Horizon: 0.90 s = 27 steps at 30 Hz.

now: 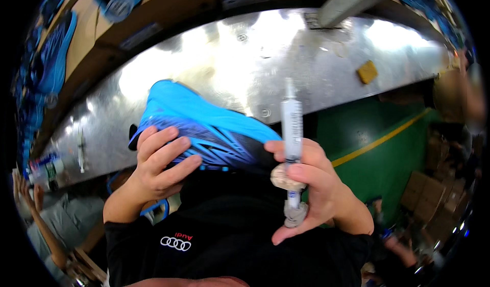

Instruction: The person applies adhesive to the seams of blue and black sneakers using a large syringe and then places the finished shoes onto a nearby rack.

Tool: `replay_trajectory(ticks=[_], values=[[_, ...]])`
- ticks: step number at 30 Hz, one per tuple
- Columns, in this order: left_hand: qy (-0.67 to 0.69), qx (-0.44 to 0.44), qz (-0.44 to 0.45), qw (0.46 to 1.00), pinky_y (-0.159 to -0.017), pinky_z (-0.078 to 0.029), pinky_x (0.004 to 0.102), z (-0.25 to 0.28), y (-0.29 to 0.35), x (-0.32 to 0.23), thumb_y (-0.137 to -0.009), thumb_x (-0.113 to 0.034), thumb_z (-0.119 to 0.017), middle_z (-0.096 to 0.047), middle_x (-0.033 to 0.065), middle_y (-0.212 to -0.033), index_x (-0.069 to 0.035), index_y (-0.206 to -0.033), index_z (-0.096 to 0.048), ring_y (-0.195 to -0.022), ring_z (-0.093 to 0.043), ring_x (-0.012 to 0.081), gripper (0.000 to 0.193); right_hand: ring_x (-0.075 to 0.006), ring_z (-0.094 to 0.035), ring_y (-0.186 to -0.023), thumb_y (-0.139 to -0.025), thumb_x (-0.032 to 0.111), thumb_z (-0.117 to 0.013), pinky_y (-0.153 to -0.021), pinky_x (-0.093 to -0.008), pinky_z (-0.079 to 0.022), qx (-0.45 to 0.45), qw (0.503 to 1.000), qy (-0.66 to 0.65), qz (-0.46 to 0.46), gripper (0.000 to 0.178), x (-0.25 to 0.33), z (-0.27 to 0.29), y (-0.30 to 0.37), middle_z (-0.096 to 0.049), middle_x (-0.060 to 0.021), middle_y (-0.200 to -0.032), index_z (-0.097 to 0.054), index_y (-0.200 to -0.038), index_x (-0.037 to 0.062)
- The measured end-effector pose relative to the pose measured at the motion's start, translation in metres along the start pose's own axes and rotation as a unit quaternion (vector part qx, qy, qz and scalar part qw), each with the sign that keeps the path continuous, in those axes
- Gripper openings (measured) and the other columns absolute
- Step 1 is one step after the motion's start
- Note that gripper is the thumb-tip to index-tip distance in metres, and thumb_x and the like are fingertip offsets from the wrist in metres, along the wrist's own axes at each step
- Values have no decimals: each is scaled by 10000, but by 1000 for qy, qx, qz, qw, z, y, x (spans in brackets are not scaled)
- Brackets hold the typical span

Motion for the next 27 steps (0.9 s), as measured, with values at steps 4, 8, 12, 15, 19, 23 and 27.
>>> replay_trajectory(ticks=[4, 8, 12, 15, 19, 23, 27], values=[[-3, -40, 16, 999, -1046, -353, 392, 0, 15, 3, -799, -140, -657, -604, 16, -1200, -233, -1083, -684, -1165, -537, 228, 300, -419, -503, -1217, -578, 456, -915, -951, -505, -402, 28, 999, -16, -22, 1050, -10, -16, -12, -445, -173, -1302, -335, -1401, 155], [-3, -59, 28, 998, -1042, -362, 361, -7, 10, -3, -832, -171, -649, -618, -21, -1164, -255, -1071, -681, -1142, -554, 191, 256, -417, -517, -1204, -586, 481, -902, -933, -498, -415, 40, 999, -15, -29, 1041, -7, -13, -15, -454, -166, -1288, -338, -1400, 161], [-7, -58, 20, 998, -1050, -354, 359, -8, 3, -8, -823, -176, -651, -626, -27, -1142, -258, -1062, -679, -1128, -564, 187, 255, -419, -565, -1133, -602, 505, -884, -897, -484, -437, 66, 997, 28, -12, 1017, 0, -11, -22, -462, -168, -1258, -349, -1387, 145], [2, -51, 5, 999, -1074, -322, 409, -10, 4, -9, -783, -179, -694, -612, 21, -1180, -256, -1045, -691, -1148, -549, 239, 273, -405, -591, -1090, -621, 533, -859, -881, -466, -447, 74, 996, 53, -4, 974, -1, -12, -26, -498, -194, -1255, -373, -1363, 131], [1, -52, 10, 999, -1073, -323, 405, -10, 8, -8, -790, -177, -685, -616, 19, -1179, -258, -1051, -692, -1143, -552, 235, 274, -380, -592, -1089, -640, 561, -831, -893, -446, -445, 118, 985, 121, -19, 928, 0, -18, -34, -544, -233, -1253, -403, -1334, 118], [-1, -52, 12, 999, -1072, -325, 401, -8, 11, -6, -796, -181, -673, -618, 21, -1184, -255, -1055, -695, -1140, -554, 231, 271, -377, -581, -1110, -634, 563, -833, -940, -446, -411, 148, 971, 183, -33, 931, 1, -28, -45, -549, -234, -1249, -412, -1331, 111], [-5, -55, 6, 998, -1067, -328, 394, -3, 14, -4, -790, -184, -668, -620, 23, -1184, -248, -1052, -700, -1144, -552, 232, 272, -389, -554, -1156, -586, 552, -868, -976, -483, -374, 100, 988, 114, -12, 1002, -3, -24, -52, -519, -205, -1231, -396, -1349, 107]])
Point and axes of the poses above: each hand's wrist, its own y-axis away from the middle knuckle, its own z-axis out of the back of the hand, x = y × z, the point moved 7 cm from there along -y, towards the middle knuckle
